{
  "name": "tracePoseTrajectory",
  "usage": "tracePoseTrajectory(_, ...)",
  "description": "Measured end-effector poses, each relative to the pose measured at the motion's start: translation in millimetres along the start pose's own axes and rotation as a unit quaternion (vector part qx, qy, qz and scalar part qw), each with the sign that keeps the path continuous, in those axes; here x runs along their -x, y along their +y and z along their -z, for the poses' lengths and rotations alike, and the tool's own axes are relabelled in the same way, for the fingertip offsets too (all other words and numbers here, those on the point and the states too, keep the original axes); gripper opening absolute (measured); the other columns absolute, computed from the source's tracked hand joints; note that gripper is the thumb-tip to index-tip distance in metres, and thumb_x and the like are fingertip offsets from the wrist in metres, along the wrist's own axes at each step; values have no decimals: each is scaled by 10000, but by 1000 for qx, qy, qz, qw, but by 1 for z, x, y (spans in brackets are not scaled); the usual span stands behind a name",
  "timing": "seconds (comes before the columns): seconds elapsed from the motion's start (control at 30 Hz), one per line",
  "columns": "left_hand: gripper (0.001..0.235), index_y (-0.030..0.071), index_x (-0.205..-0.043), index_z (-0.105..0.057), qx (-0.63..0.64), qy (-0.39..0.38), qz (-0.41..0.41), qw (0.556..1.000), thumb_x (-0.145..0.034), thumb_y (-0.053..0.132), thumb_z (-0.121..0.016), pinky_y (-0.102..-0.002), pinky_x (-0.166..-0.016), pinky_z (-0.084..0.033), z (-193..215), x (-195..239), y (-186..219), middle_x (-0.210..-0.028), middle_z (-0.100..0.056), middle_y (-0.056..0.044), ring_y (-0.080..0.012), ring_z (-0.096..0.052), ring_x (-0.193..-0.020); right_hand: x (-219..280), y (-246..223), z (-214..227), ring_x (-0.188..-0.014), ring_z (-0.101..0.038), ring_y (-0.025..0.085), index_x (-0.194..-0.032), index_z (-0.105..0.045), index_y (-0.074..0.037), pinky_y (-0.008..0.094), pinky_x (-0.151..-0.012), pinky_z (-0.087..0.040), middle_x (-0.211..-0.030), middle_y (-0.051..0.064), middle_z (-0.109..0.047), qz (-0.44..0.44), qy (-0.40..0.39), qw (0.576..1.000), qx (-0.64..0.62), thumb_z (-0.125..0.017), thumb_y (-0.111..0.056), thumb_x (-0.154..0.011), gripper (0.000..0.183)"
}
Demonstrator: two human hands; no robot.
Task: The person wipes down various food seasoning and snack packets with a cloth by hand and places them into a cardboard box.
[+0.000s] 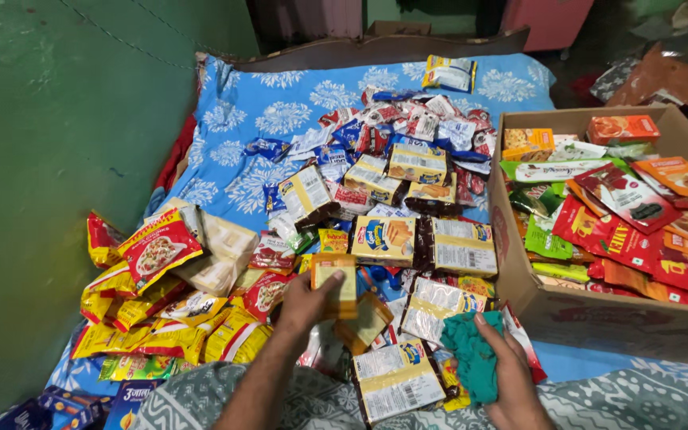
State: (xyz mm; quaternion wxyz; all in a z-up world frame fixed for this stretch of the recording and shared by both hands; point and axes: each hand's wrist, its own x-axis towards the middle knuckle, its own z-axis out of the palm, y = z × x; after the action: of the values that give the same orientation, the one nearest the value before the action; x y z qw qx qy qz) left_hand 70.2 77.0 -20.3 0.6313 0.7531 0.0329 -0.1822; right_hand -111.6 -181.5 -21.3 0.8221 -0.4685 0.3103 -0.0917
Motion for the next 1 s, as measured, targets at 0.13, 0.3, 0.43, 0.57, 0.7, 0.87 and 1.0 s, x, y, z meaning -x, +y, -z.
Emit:
tracePoseTrajectory(0.13,526,-38,-1341,-588,162,-132,22,978,-874,166,-718,-320,-815,-623,-18,20,10,-1100,-757,-169,-240,-754,-963,16,-22,-19,-709,-708,235,-1150,-672,-52,370,-629,-574,-982,140,-777,48,13,999,-3,-593,-320,-939,350)
tracePoseTrajectory(0.3,603,160,-1395,-521,209,-187,74,957,-816,33,-629,-376,-774,-608,-40,58,43,-1149,-736,-103,-220,-722,-978,30,-45,-44,-771,-701,143,-1169,-715,-43,301,-664,-560,-1003,112,-759,145,-22,989,-8,-648,-241,-928,320)
tracePoseTrajectory(0.43,495,48,-1401,-557,286,-220,35,932,-909,32,-616,-381,-858,-623,-48,61,50,-1207,-729,-148,-242,-735,-1014,18,-44,-74,-654,-644,152,-1055,-699,-1,308,-581,-501,-839,86,-703,192,7,981,26,-724,-233,-926,267)
tracePoseTrajectory(0.57,461,20,-1398,-577,355,-249,62,899,-941,75,-590,-391,-906,-619,-46,51,40,-1224,-703,-177,-263,-721,-1049,-1,-38,-112,-602,-635,151,-915,-697,23,295,-586,-509,-737,51,-681,183,-7,976,116,-725,-295,-954,322)
tracePoseTrajectory(0.7,441,50,-1359,-597,468,-287,81,832,-932,158,-573,-398,-1008,-556,-43,38,25,-1254,-707,-127,-242,-698,-1114,-36,-21,-138,-765,-661,134,-908,-754,6,270,-700,-521,-872,76,-693,387,-46,883,261,-694,-299,-1000,324)
tracePoseTrajectory(0.87,581,-75,-1287,-589,595,-268,54,755,-1023,437,-514,-388,-1071,-521,-50,32,11,-1251,-694,-204,-272,-694,-1164,-46,1,-155,-909,-678,117,-972,-741,69,276,-786,-556,-1090,92,-663,393,-49,901,174,-713,-230,-994,301)
tracePoseTrajectory(1.0,624,62,-1314,-600,524,-228,52,819,-1031,589,-422,-440,-1045,-508,-56,37,12,-1234,-699,-117,-260,-659,-1152,-27,9,-187,-891,-676,196,-1144,-721,16,322,-795,-557,-1078,139,-731,276,3,955,112,-713,-202,-941,298)
